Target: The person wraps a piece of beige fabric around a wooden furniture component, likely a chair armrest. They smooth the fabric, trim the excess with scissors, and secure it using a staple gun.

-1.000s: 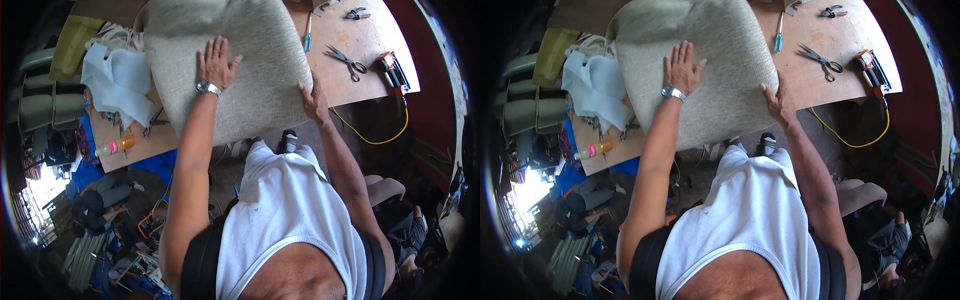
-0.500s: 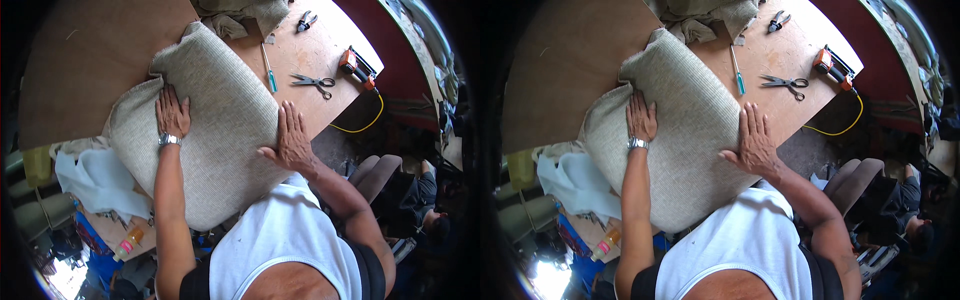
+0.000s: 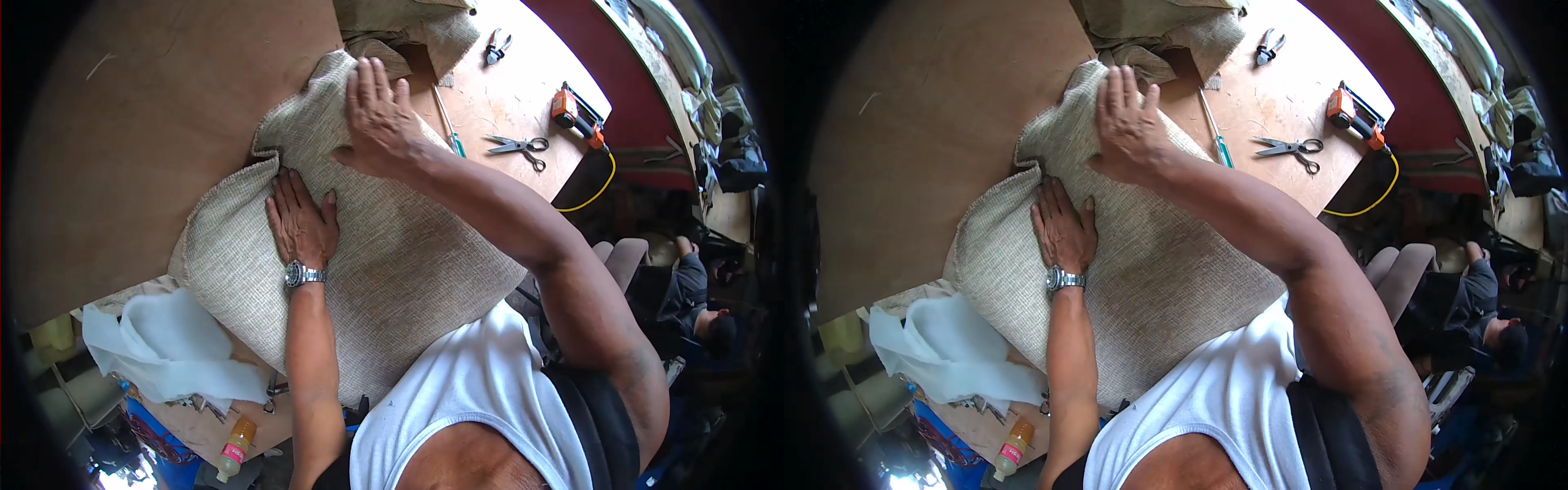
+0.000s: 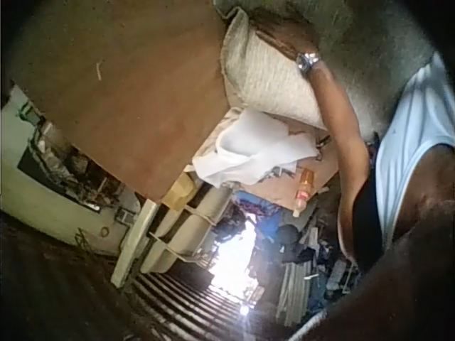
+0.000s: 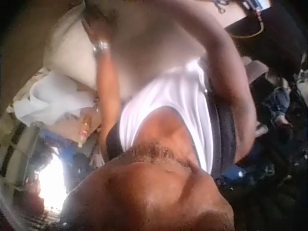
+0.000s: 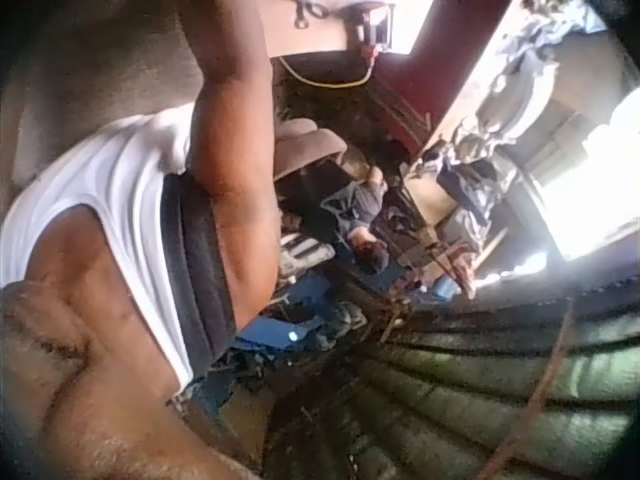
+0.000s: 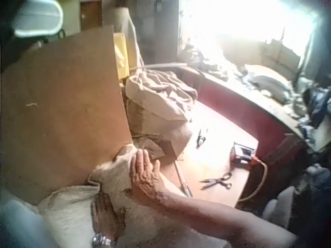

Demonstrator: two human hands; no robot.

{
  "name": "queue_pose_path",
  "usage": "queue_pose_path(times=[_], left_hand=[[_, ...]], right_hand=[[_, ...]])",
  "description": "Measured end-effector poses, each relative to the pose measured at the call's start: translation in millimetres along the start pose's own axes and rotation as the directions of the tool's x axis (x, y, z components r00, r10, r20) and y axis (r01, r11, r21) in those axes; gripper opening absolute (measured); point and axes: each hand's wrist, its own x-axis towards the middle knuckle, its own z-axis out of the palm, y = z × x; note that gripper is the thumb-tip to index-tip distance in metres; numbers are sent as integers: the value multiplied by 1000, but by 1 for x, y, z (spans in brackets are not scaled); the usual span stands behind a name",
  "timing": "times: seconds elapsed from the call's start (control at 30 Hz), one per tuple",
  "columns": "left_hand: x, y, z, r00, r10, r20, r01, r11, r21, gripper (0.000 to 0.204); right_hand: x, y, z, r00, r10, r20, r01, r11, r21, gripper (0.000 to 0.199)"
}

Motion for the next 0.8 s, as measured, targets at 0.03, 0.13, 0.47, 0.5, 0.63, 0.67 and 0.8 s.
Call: queue_pose_path(times=[0.03, 0.13, 0.47, 0.5, 0.63, 0.67, 0.8], left_hand=[[1, -1, 2, 1000, 11, -2, -11, 999, -31, 76], [7, -11, 9, 998, -67, 19, 69, 979, -190, 75], [35, 4, 37, 932, -257, -257, 263, 965, -11, 73], [40, 5, 41, 926, -227, -301, 225, 973, -41, 72], [41, -10, 44, 942, -243, -231, 252, 968, 11, 74], [45, -4, 39, 950, -250, -187, 259, 965, 29, 77], [52, -11, 45, 960, -174, -221, 193, 979, 69, 78]], right_hand=[[8, -7, -6, 997, 49, 61, -48, 998, -29, 118], [35, -32, 9, 983, 175, 59, -162, 971, -177, 113], [-66, 78, -39, 997, -31, 66, -41, 513, 857, 79], [-95, 117, -1, 994, -31, 107, -91, 323, 942, 82], [-287, 201, 79, 851, 32, 525, -484, -343, 805, 104], [-314, 197, 94, 811, -39, 584, -534, -457, 711, 108], [-329, 134, 117, 705, -82, 704, -617, -561, 552, 104]])
